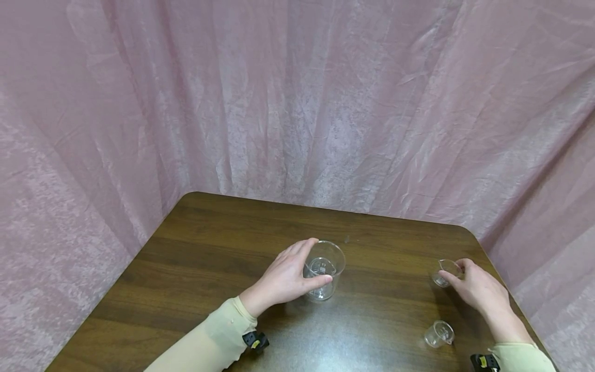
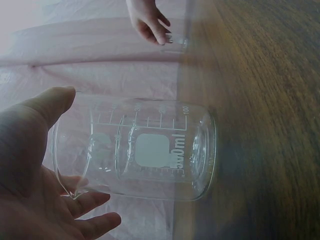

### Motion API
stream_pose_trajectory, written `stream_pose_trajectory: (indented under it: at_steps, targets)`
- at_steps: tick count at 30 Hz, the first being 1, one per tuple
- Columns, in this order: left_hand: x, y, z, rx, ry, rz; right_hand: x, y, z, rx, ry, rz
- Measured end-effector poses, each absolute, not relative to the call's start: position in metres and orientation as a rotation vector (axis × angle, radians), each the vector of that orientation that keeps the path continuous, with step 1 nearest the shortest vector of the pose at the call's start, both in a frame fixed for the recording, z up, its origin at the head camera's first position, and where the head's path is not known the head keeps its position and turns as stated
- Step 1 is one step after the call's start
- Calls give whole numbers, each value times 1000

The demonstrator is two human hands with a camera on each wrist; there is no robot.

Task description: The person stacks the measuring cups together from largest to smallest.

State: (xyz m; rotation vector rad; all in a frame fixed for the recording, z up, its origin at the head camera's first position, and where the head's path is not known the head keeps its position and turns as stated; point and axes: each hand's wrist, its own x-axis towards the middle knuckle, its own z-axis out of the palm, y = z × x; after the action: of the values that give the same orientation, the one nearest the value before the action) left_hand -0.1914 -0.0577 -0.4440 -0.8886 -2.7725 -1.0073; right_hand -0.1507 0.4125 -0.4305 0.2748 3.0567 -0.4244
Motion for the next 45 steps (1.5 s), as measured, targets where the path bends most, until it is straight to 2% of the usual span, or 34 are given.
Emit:
stream_pose_trajectory:
  at_steps: [21,45]
  targets:
    - [-191,-58,-445,-899,-2763,-1020,-149,412,-432,264,3099,-419]
    - [-191,-58,-444,-891,-2772,-1007,-151,389,-412,283,3151,-434]
